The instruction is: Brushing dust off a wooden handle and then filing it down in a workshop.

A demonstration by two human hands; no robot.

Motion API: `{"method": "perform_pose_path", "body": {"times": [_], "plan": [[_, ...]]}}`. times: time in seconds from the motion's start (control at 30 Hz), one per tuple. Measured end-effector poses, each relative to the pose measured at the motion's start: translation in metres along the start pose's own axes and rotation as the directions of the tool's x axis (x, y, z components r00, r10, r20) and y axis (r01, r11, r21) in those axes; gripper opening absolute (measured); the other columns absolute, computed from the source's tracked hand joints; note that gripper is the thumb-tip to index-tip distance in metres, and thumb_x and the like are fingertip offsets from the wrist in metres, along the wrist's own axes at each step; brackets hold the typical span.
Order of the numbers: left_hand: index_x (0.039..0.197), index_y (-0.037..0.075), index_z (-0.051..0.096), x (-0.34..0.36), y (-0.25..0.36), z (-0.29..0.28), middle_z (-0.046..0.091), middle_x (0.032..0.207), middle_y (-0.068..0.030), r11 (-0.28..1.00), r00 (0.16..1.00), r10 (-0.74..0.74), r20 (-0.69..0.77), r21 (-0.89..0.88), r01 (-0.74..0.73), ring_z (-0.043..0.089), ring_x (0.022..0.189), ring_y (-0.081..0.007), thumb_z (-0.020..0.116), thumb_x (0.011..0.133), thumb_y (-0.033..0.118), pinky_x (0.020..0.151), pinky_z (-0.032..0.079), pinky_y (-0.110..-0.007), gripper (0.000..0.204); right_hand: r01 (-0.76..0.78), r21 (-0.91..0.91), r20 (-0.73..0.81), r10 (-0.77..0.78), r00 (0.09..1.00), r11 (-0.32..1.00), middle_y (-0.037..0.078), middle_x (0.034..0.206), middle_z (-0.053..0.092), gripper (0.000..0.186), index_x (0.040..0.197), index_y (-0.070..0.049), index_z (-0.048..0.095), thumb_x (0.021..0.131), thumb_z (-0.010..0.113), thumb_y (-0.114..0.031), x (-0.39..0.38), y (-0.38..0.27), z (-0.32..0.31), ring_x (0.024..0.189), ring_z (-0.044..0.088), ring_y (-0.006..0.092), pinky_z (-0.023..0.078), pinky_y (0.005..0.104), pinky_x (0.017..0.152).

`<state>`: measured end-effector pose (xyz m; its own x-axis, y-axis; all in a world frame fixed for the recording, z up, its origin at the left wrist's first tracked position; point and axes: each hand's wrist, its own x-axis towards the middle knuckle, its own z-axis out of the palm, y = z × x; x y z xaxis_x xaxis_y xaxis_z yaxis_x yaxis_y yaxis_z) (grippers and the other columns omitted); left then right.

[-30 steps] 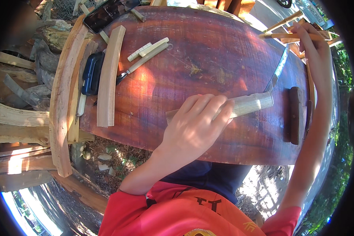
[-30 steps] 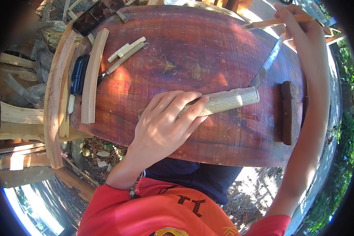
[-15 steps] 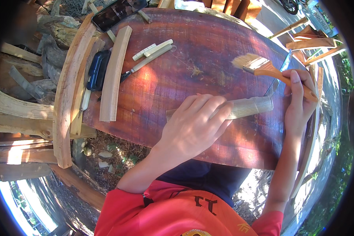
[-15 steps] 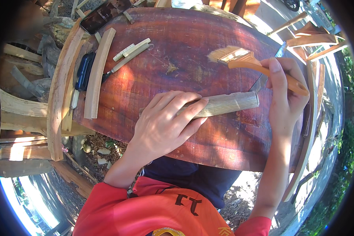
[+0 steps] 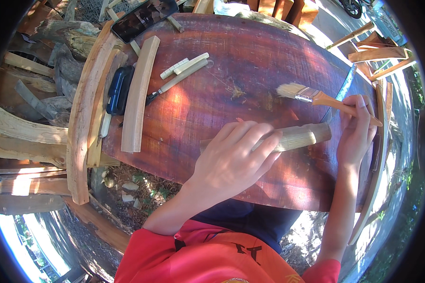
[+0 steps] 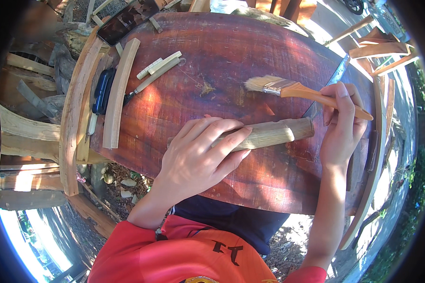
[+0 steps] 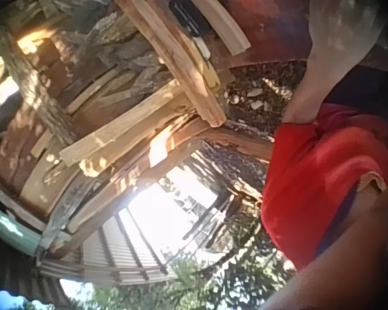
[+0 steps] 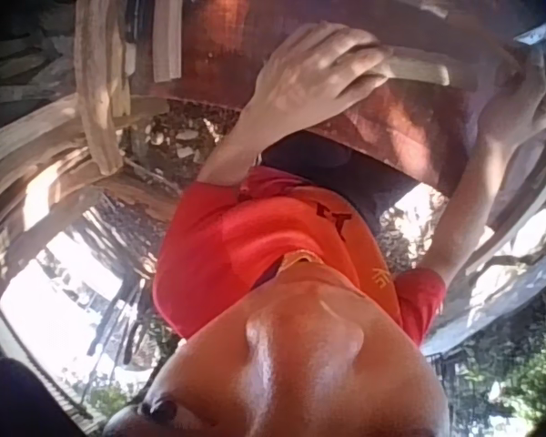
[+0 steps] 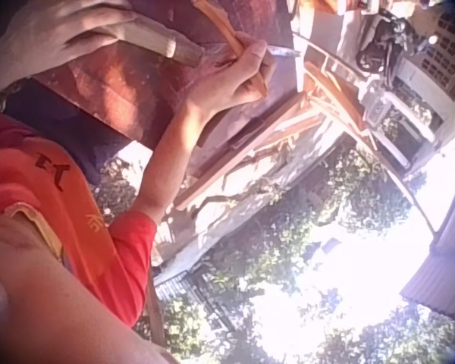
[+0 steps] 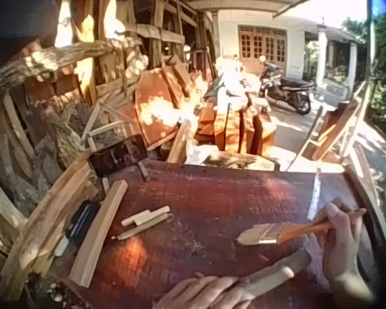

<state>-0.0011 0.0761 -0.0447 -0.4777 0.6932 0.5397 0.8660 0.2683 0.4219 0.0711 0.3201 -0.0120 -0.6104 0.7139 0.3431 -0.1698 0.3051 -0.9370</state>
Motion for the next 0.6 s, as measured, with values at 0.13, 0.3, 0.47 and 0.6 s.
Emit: {"method": "perform_pose_path", "body": {"times": [0.13,0.3,0.47,0.6], "plan": [[0.120,0.013,0.069,0.0003,0.0007,0.0002,0.067,0.114,-0.0015,1.000,1.000,0.004,0.006,-0.019,-0.004,0.068,0.100,-0.0228,0.082,0.085,0.022,0.087,0.056,-0.040,0.038,-0.026,0.045,0.013,0.025,1.000,0.999,-0.001,0.070,0.050,0.030,0.087,-0.001,0.068,0.103,0.057,-0.024,0.0001,0.0012,0.0013,0.061,0.040,0.0046,0.026,0.0237,0.057],[0.119,0.012,0.069,-0.0003,0.0007,-0.0006,0.067,0.114,-0.0021,1.000,1.000,0.002,-0.011,-0.013,-0.002,0.068,0.100,-0.0231,0.082,0.085,0.022,0.087,0.056,-0.039,0.037,-0.032,0.085,-0.022,0.034,0.999,0.996,-0.001,0.072,0.050,0.029,0.090,0.000,0.068,0.102,0.056,-0.023,-0.0001,0.0024,0.0024,0.062,0.041,0.0052,0.028,0.0239,0.058],[0.118,0.012,0.070,0.0001,0.0011,-0.0006,0.068,0.113,-0.0024,1.000,1.000,0.007,-0.002,-0.028,-0.007,0.068,0.101,-0.0234,0.082,0.085,0.021,0.087,0.056,-0.039,0.036,-0.045,0.063,0.025,0.044,0.999,0.997,-0.001,0.073,0.051,0.027,0.091,0.000,0.068,0.102,0.055,-0.022,-0.0012,-0.0006,0.0004,0.064,0.043,0.0049,0.029,0.0232,0.058],[0.118,0.012,0.070,-0.0005,0.0005,-0.0008,0.068,0.113,-0.0025,1.000,1.000,0.001,-0.010,-0.014,-0.001,0.068,0.100,-0.0238,0.081,0.085,0.022,0.087,0.056,-0.039,0.036,-0.070,0.087,0.047,0.066,0.997,0.994,-0.001,0.074,0.052,0.025,0.094,-0.001,0.068,0.102,0.055,-0.021,-0.0012,-0.0005,-0.0002,0.064,0.043,0.0045,0.029,0.0230,0.058]]}}
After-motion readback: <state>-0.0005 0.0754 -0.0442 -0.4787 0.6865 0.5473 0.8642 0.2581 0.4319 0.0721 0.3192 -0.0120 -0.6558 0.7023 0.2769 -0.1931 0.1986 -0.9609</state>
